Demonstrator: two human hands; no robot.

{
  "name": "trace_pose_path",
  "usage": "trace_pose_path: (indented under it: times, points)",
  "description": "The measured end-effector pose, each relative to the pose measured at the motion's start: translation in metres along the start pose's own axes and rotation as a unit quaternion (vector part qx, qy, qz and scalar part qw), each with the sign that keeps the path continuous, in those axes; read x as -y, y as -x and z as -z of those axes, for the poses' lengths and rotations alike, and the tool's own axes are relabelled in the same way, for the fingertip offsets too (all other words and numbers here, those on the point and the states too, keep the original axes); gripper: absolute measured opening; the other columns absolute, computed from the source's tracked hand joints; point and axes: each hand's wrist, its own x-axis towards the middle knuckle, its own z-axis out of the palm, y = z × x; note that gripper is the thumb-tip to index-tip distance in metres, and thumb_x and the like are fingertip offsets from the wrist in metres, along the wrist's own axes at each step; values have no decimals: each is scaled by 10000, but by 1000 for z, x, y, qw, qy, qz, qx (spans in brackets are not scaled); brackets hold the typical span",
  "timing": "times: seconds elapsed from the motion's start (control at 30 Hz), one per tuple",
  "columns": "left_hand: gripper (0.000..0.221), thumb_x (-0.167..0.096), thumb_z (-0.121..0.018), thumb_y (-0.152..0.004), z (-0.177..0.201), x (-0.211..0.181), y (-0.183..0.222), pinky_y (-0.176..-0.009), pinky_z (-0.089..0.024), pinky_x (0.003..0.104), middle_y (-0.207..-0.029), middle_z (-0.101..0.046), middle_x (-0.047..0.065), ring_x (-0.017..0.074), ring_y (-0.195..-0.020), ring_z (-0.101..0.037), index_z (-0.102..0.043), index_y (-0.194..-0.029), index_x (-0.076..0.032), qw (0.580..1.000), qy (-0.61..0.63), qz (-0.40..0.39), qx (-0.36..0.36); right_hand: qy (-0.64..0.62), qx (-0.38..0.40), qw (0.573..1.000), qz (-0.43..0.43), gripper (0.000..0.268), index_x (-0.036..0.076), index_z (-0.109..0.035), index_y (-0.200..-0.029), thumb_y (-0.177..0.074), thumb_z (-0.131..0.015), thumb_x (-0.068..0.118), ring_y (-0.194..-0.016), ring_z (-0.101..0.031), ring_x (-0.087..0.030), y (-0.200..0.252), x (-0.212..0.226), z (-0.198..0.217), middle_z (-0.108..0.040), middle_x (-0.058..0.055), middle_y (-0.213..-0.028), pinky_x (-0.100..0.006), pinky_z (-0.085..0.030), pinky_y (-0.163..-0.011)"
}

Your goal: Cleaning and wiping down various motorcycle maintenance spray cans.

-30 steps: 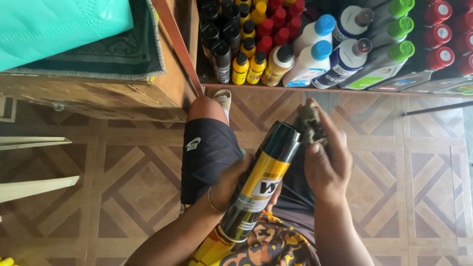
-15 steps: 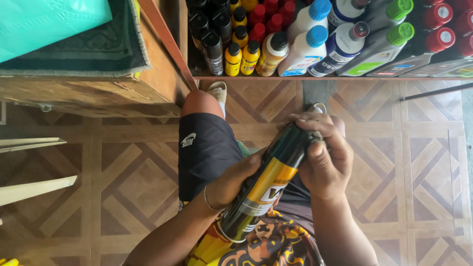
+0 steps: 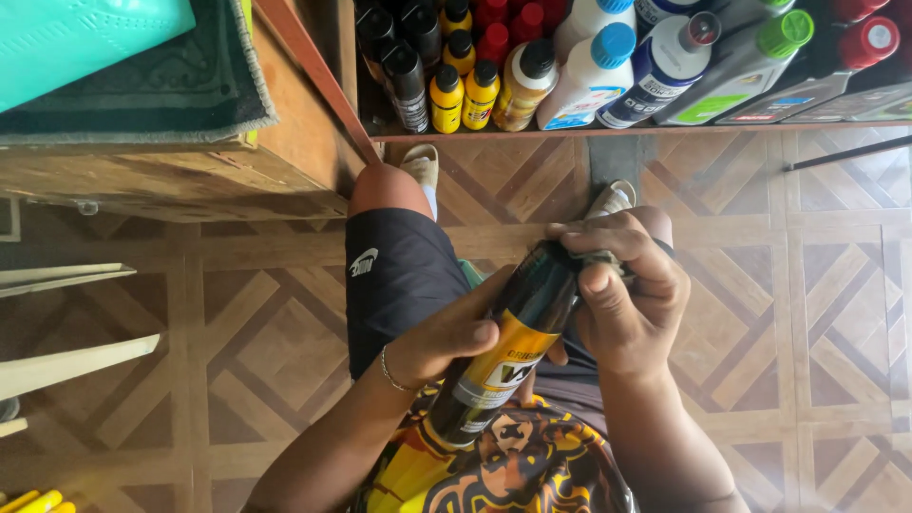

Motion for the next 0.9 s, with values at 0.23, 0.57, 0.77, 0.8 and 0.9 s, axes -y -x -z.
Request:
trace_pose_path:
  times: [0.23,0.57,0.77,0.8,0.9]
  points:
    - [873,-289,-742,-949,-1,-8,1,-774,-600,428,-1300,-550,224,309,-1017,-656,-206,-1597,-53,996,-61,-49,53,-110,45,989,-87,330,56,-647,-1153,-1083,-660,379,-1042,-718,-231,-7,32,18,-692,-146,-1146,-337,-610,-1014]
    - [938,-319,-805,-936,-4,-6,3,-784,-605,449,-1283,-589,233,358,-1020,-673,-219,-1625,-70,994,-8,-68,82,-6,4,1000,-20,347,140,-575,-1252,-1084,-602,442,-1036,-720,-250,16,54,26,-577,-115,-1253,-247,-632,-762]
    - [901,-275,-764,-932,-19,-11,3,-816,-576,420,-1345,-544,220,286,-1037,-621,-225,-1620,-59,995,-57,-77,37,90,14,995,28,291,138,-521,-1088,-933,-721,282,-942,-732,-224,26,61,23,-607,-145,-1253,-294,-641,-826]
    - [903,-217,-746,-905,-24,-13,4,-845,-565,387,-1385,-526,221,273,-1061,-613,-222,-1619,-39,993,-78,-83,12,196,31,979,49,203,99,-559,-970,-938,-668,267,-932,-722,-226,27,63,23,-575,-153,-1281,-339,-618,-905]
    - [865,-262,-713,-943,-34,-11,0,-1190,-457,441,-1531,-460,194,306,-1368,-531,-216,-1611,-29,965,-224,-135,-24,234,48,967,85,138,56,-564,-980,-937,-666,137,-999,-744,-320,15,62,13,-545,-195,-1252,-380,-612,-891]
